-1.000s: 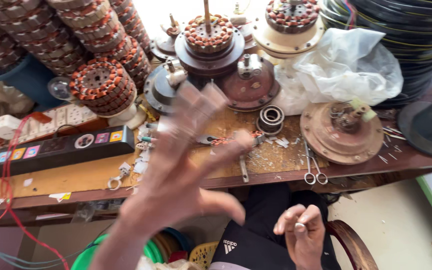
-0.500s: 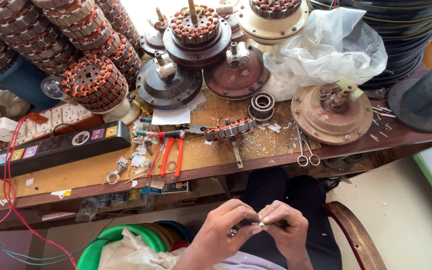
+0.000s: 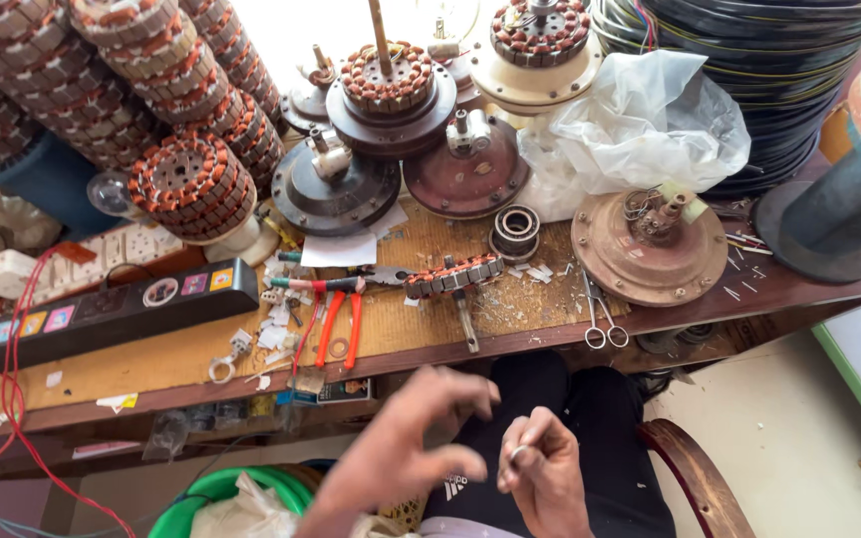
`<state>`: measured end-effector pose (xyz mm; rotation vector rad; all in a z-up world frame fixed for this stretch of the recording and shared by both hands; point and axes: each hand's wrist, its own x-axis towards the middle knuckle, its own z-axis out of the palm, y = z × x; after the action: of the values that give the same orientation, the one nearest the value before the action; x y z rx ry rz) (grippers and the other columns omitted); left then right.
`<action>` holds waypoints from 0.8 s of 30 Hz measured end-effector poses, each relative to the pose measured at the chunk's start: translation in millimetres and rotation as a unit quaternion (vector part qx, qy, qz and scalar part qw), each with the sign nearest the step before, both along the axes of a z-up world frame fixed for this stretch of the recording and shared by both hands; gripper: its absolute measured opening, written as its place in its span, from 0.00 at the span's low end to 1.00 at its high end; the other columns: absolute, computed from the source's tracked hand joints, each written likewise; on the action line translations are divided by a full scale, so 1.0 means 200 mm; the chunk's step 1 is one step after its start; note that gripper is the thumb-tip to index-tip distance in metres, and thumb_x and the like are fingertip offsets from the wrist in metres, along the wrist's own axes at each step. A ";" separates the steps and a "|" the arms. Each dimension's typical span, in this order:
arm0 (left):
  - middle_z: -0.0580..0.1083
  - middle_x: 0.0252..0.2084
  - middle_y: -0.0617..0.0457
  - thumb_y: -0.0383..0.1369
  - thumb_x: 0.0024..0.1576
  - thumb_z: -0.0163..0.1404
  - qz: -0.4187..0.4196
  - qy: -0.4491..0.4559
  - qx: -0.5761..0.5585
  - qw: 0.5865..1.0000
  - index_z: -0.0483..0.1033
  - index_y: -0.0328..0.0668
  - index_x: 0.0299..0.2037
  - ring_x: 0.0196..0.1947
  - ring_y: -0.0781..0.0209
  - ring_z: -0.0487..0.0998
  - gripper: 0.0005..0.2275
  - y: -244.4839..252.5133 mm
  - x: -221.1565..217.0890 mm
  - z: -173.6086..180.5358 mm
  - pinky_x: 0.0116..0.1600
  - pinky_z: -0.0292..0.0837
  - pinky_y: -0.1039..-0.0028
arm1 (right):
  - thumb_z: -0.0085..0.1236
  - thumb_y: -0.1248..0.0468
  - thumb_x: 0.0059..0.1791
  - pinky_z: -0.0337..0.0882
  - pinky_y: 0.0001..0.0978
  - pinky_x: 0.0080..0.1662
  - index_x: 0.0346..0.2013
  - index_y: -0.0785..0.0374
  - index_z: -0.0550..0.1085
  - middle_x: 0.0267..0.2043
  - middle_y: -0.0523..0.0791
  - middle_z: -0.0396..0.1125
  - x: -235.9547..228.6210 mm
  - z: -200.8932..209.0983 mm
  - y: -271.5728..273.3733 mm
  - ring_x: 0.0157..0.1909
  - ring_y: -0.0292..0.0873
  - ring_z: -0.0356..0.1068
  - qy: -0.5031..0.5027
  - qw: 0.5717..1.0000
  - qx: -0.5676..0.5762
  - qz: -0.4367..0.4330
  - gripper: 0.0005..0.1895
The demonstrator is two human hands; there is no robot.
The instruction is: The person inserts small white plastic spacers into the slots of a copper-wound motor armature. They repeatedly pick up spacers, cut them with scissors, and press them into place between the copper windings.
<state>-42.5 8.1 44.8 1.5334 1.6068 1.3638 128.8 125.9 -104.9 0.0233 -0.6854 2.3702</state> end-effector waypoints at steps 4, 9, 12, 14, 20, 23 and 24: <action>0.66 0.63 0.46 0.42 0.43 0.69 0.126 0.266 0.055 0.954 0.71 0.50 0.61 0.65 0.44 0.64 0.33 0.16 -0.23 0.06 0.67 0.62 0.57 | 0.64 0.65 0.51 0.73 0.25 0.30 0.41 0.66 0.71 0.34 0.47 0.67 0.00 0.01 0.02 0.27 0.36 0.69 0.007 0.998 -0.057 -0.039 0.10; 0.63 0.67 0.46 0.37 0.46 0.69 0.138 0.324 0.069 0.933 0.67 0.50 0.65 0.68 0.43 0.62 0.35 0.31 -0.42 -0.04 0.68 0.57 0.54 | 0.64 0.66 0.52 0.70 0.23 0.31 0.49 0.66 0.76 0.38 0.46 0.68 0.04 -0.01 0.07 0.28 0.34 0.67 0.023 0.996 -0.040 -0.078 0.13; 0.67 0.66 0.49 0.31 0.48 0.66 0.124 0.273 0.059 0.952 0.65 0.50 0.67 0.67 0.46 0.66 0.34 0.38 -0.49 -0.16 0.69 0.61 0.57 | 0.64 0.67 0.51 0.69 0.24 0.32 0.47 0.64 0.78 0.39 0.46 0.69 0.08 -0.06 0.15 0.30 0.35 0.67 -0.024 0.996 -0.023 -0.080 0.10; 0.72 0.64 0.51 0.29 0.51 0.65 0.134 0.241 0.076 0.958 0.65 0.49 0.68 0.65 0.48 0.72 0.33 0.41 -0.50 -0.26 0.67 0.65 0.59 | 0.65 0.68 0.50 0.69 0.25 0.33 0.44 0.63 0.79 0.39 0.47 0.69 0.13 -0.09 0.17 0.30 0.36 0.67 -0.071 0.994 -0.021 -0.081 0.09; 0.81 0.53 0.55 0.26 0.50 0.66 0.212 0.145 0.158 0.953 0.67 0.50 0.67 0.54 0.51 0.81 0.33 0.47 -0.48 -0.33 0.60 0.75 0.64 | 0.65 0.68 0.50 0.69 0.26 0.32 0.42 0.65 0.77 0.38 0.46 0.69 0.10 -0.05 0.26 0.29 0.36 0.68 -0.124 0.989 0.011 -0.081 0.07; 0.77 0.57 0.52 0.28 0.51 0.66 0.223 0.159 0.191 0.943 0.63 0.53 0.69 0.52 0.54 0.80 0.35 0.50 -0.45 -0.35 0.58 0.74 0.65 | 0.64 0.69 0.50 0.70 0.27 0.28 0.41 0.63 0.75 0.38 0.46 0.69 0.12 -0.01 0.29 0.26 0.36 0.68 -0.172 0.979 0.059 -0.097 0.07; 0.80 0.53 0.57 0.30 0.51 0.69 0.233 0.196 0.169 0.937 0.62 0.54 0.71 0.49 0.57 0.81 0.37 0.48 -0.45 -0.37 0.57 0.73 0.65 | 0.64 0.70 0.50 0.70 0.28 0.27 0.40 0.63 0.74 0.38 0.46 0.69 0.12 -0.01 0.30 0.25 0.37 0.68 -0.182 0.974 0.087 -0.101 0.07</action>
<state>-132.1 105.0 -28.5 1.7815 2.1777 1.7368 153.7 185.8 -106.2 -0.3962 -1.0177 2.1306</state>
